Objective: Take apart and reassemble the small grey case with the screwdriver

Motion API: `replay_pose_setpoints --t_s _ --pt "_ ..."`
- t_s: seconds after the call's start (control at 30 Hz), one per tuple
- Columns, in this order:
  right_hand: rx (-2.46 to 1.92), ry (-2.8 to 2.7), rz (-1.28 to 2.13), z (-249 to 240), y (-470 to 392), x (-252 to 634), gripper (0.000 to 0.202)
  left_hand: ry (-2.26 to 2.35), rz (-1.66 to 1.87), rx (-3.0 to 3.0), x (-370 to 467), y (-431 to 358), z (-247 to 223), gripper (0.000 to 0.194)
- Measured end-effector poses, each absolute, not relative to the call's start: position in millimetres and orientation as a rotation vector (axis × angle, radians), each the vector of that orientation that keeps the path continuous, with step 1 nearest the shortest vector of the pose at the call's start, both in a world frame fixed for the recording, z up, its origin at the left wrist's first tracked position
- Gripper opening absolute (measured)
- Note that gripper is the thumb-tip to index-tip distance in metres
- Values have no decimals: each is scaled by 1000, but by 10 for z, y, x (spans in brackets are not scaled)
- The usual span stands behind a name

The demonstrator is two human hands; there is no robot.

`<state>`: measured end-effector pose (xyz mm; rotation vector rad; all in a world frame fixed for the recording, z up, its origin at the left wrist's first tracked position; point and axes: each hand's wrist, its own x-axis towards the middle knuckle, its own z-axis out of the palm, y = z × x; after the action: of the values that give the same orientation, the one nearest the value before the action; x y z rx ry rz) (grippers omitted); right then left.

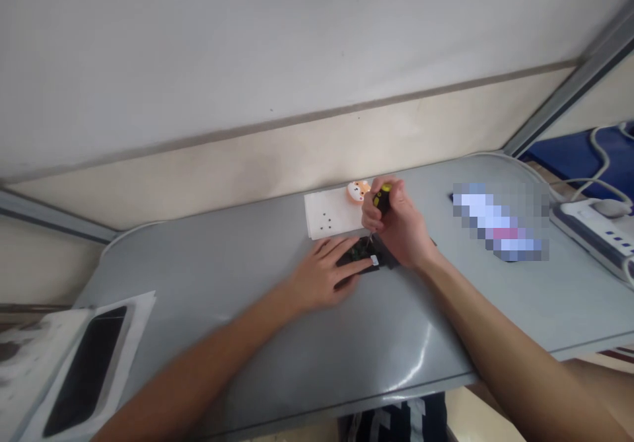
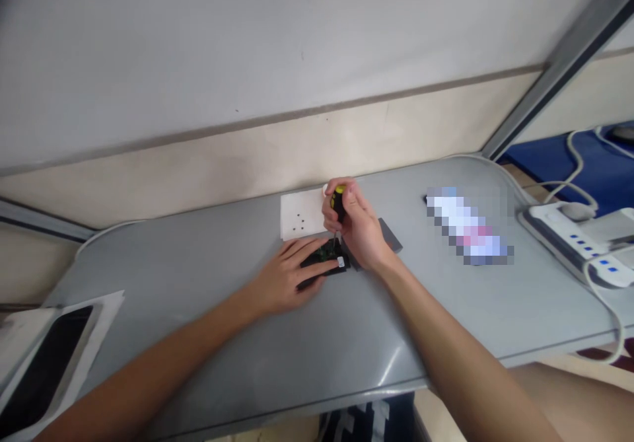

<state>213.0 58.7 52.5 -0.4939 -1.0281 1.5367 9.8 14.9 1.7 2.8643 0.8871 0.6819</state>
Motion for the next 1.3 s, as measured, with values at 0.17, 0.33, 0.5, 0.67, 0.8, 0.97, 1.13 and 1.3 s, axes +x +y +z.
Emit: replay_pose_setpoints --t_s 0.17,0.33,0.5,0.67,0.8,0.97,1.13,1.3 --pt "-510 -1057 1534 515 565 2099 37 885 695 2884 102 148 19 37" --pt "-508 -1085 1518 512 555 2104 36 900 655 2873 105 149 27 39" --pt "-523 -1085 1509 530 540 2095 37 910 647 2882 102 145 31 38" --pt "-477 -1076 1528 532 537 2101 34 935 615 2867 100 138 30 41" --pt "-495 -1084 1523 525 545 2104 36 967 580 2803 102 140 39 45" --pt "-505 -1067 1490 532 532 2082 34 957 652 2696 103 155 32 53" --pt "-557 -1083 1531 533 518 2083 38 969 682 2666 111 155 18 54" --pt "-537 -1077 1507 524 524 2093 38 995 660 2671 114 146 16 52"
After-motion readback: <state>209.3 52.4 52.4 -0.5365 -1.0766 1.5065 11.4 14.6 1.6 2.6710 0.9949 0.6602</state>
